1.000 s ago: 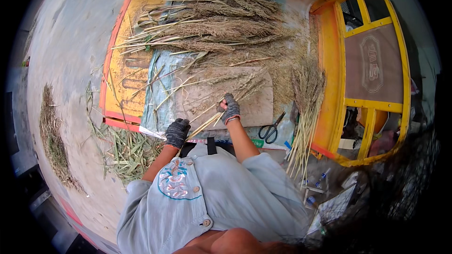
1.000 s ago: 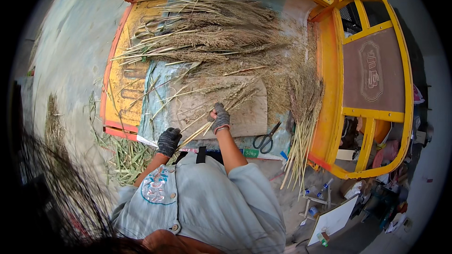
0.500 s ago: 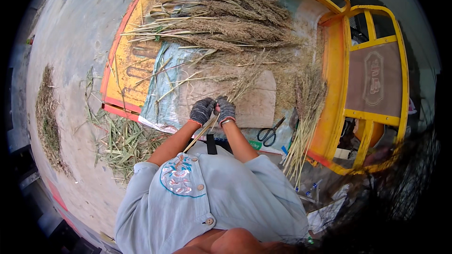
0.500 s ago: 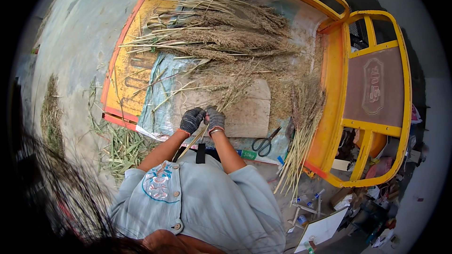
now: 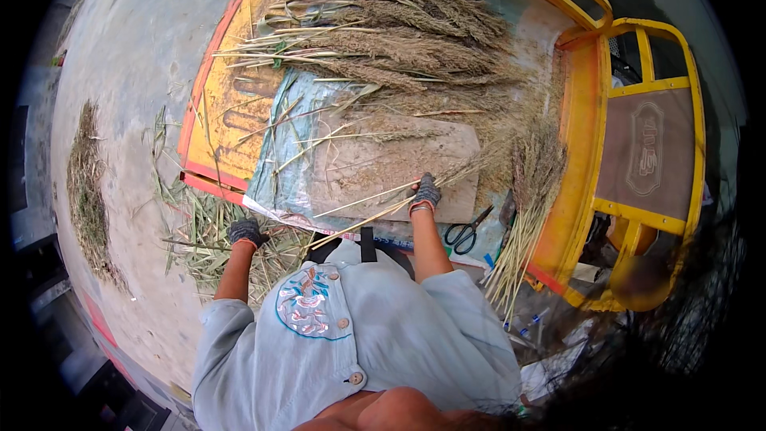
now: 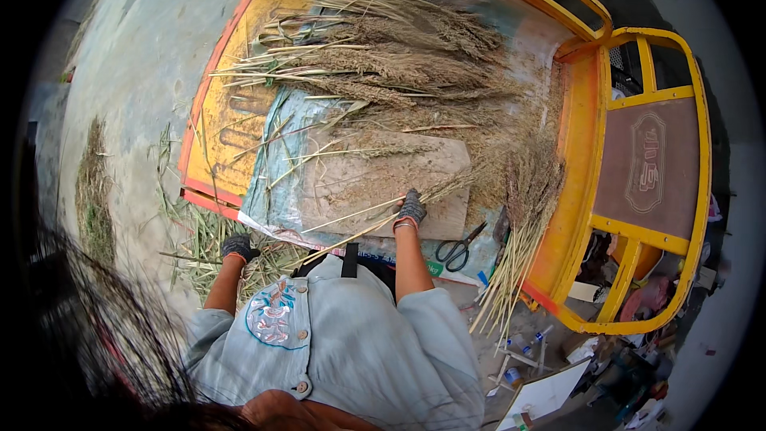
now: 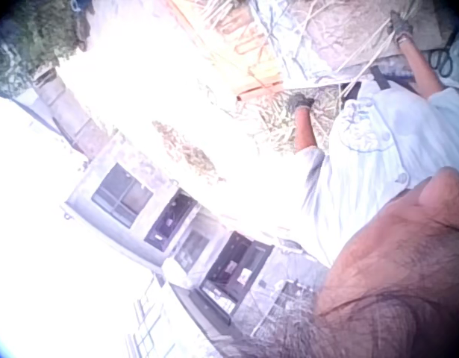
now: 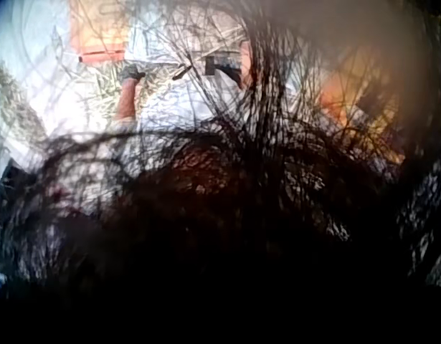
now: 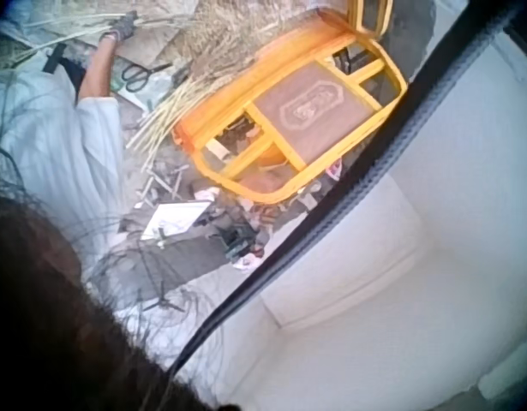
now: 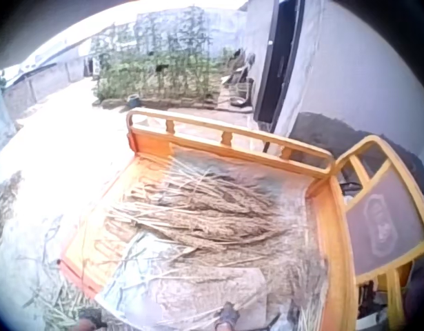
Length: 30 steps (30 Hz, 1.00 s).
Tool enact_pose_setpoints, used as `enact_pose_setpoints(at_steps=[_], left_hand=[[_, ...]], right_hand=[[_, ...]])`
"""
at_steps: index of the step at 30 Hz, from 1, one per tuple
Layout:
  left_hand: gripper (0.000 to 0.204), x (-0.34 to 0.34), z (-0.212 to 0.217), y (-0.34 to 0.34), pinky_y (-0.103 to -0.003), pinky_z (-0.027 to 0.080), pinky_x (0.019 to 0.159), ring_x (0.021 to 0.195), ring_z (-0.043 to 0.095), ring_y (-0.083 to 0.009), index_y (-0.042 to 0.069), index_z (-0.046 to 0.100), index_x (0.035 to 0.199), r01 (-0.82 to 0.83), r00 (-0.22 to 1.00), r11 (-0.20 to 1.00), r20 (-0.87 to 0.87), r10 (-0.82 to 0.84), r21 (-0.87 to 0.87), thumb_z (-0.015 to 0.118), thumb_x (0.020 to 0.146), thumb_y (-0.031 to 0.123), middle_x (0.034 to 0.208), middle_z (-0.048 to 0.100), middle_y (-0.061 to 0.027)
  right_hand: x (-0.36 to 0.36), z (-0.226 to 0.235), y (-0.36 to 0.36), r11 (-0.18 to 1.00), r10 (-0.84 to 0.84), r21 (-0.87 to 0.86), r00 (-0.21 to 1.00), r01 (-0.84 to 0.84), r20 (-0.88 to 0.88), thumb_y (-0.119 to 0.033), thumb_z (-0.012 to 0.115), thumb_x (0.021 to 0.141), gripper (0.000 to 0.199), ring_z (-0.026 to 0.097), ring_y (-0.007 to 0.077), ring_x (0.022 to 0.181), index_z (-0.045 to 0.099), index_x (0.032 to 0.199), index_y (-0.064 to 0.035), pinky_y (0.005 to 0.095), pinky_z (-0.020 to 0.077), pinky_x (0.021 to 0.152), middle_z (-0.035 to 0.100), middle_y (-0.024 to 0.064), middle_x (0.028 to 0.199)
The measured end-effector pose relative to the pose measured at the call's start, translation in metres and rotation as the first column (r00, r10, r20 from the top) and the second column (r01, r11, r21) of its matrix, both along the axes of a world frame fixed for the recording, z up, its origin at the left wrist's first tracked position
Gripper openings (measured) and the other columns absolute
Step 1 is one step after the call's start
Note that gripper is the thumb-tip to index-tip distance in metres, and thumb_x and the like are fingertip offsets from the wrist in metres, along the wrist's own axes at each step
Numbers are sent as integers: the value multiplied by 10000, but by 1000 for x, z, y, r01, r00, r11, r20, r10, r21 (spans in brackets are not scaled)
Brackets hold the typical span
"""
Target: The person stands at the back of a yellow utility vehicle and processes bundles of dried grain stalks. They repeatedly pick up stalks, align them, and strike the heads against a wooden board to thresh the grain. The person then gathers the processed stalks and places them into a pile on the vehicle bed.
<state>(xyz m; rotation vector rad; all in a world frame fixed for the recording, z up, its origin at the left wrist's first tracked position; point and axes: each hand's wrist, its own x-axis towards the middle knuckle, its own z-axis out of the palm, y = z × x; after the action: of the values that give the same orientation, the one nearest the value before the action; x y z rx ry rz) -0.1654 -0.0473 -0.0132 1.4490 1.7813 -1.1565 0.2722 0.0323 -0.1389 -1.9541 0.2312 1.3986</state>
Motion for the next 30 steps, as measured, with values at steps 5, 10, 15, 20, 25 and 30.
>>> enact_pose_setpoints(at_steps=[5, 10, 15, 20, 25, 30], left_hand=[[482, 60, -28, 111, -424, 409, 804, 964, 507, -312, 90, 509, 1096, -65, 970, 639, 199, -139, 767, 641, 693, 320, 1085, 531, -130], [318, 114, -55, 174, -434, 433, 754, 890, 557, -304, 120, 569, 997, 127, 955, 738, 121, -272, 663, 577, 718, 272, 955, 584, -126], [184, 121, -55, 163, -441, 462, 615, 673, 603, -310, 130, 618, 790, 182, 919, 724, 147, -367, 665, 442, 771, 184, 707, 611, -120], [247, 157, -5, 80, -415, 465, 649, 725, 592, -308, 131, 605, 943, -64, 847, 778, 447, -289, 625, 489, 812, 305, 825, 616, -138], [247, 191, -4, 15, -422, 447, 604, 698, 582, -304, 119, 592, 923, -112, 723, 790, 595, -351, 602, 498, 806, 315, 759, 601, -135], [295, 153, -16, 24, -408, 453, 671, 758, 577, -299, 96, 607, 918, -85, 601, 864, 717, -353, 496, 532, 787, 349, 792, 602, -140]], right_hand=[[-39, -12, -4, 871, -411, 124, 844, 475, -345, -307, 471, 832, 303, 435, 190, 412, 495, 658, -60, 315, 412, 434, 509, 67, 524], [-32, -24, -21, 746, -315, 325, 738, 581, -597, -291, 480, 843, 238, 415, 177, 400, 479, 789, -60, 300, 374, 380, 435, 41, 484], [-41, 4, -8, 868, -334, 204, 836, 453, -436, -316, 505, 828, 247, 314, 108, 345, 489, 815, -69, 252, 208, 315, 354, -3, 467], [-66, 24, 3, 943, -179, 169, 861, 288, -475, -268, 554, 818, 201, 224, 101, 357, 514, 878, -80, 254, 188, 328, 268, -35, 506], [-73, 8, 9, 979, -129, 78, 874, 187, -469, -282, 525, 823, 213, 268, 106, 357, 491, 745, -87, 256, 238, 327, 332, -17, 517], [-74, 29, 7, 959, -246, 34, 885, 282, -396, -315, 466, 834, 292, 385, 151, 410, 442, 630, -108, 297, 361, 392, 429, 21, 504]])
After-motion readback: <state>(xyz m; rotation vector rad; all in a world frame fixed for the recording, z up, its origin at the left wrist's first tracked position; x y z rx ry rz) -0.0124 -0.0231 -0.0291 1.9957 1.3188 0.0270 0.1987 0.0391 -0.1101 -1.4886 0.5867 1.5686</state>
